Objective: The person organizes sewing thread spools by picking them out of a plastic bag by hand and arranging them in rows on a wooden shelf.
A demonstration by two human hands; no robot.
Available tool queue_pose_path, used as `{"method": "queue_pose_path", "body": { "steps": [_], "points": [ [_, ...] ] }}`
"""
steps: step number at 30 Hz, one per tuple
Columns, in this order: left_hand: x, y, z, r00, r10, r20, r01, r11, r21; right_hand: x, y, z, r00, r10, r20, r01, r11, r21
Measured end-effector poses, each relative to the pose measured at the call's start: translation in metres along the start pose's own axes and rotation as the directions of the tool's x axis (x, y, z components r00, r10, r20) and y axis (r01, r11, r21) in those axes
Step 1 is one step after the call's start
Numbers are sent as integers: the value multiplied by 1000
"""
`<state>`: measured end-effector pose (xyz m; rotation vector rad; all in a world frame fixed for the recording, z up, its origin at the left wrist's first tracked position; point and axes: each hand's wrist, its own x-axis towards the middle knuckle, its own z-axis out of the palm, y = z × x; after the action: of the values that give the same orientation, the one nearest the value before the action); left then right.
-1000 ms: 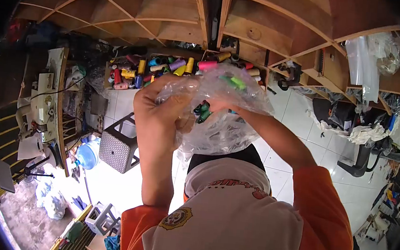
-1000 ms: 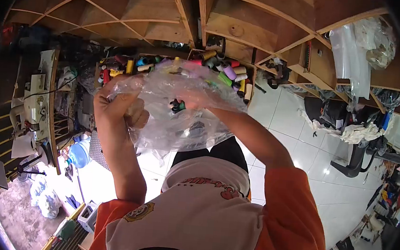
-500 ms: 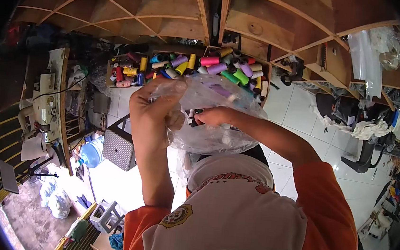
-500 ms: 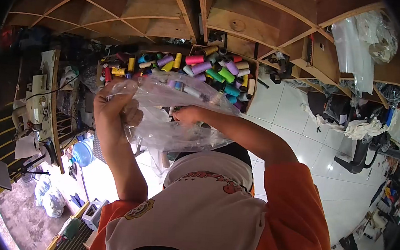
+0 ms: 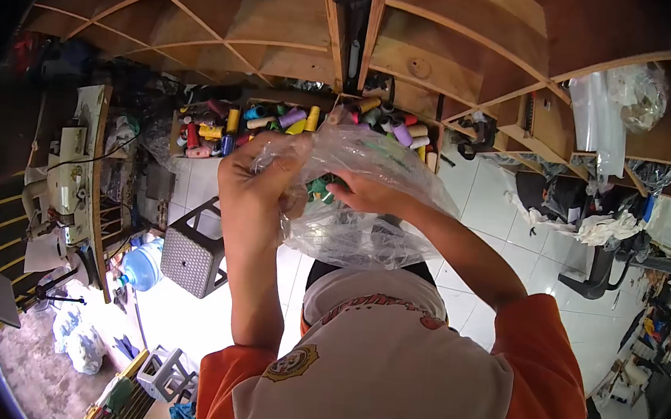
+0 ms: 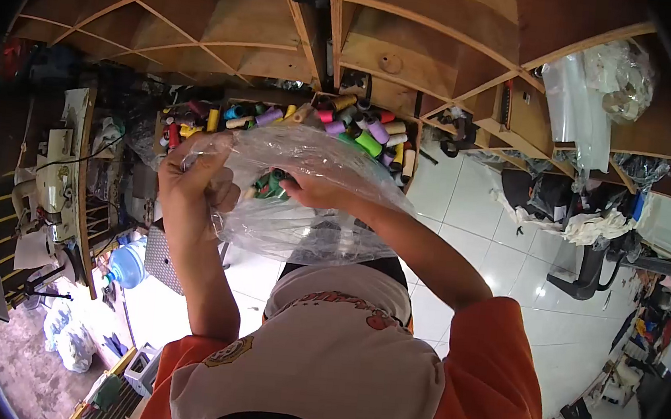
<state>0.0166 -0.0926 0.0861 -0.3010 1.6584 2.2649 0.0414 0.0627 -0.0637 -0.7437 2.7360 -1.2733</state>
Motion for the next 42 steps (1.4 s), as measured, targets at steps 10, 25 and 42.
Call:
{"method": "queue_pose_path", "body": {
  "steps": [10, 25, 42],
  "points": [
    [33, -5, 34, 997, 71, 11, -69, 992, -104, -5, -54, -115, 926, 293, -237, -147, 860, 489],
    [54, -31, 25, 991, 18, -134, -32, 994, -107, 87, 43, -278, 631, 413, -657, -122, 889, 442],
    [73, -45, -18, 942, 5, -336, -16, 999, -30, 246, 229, -307, 707, 298, -641, -571, 776, -268]
  ]
}}
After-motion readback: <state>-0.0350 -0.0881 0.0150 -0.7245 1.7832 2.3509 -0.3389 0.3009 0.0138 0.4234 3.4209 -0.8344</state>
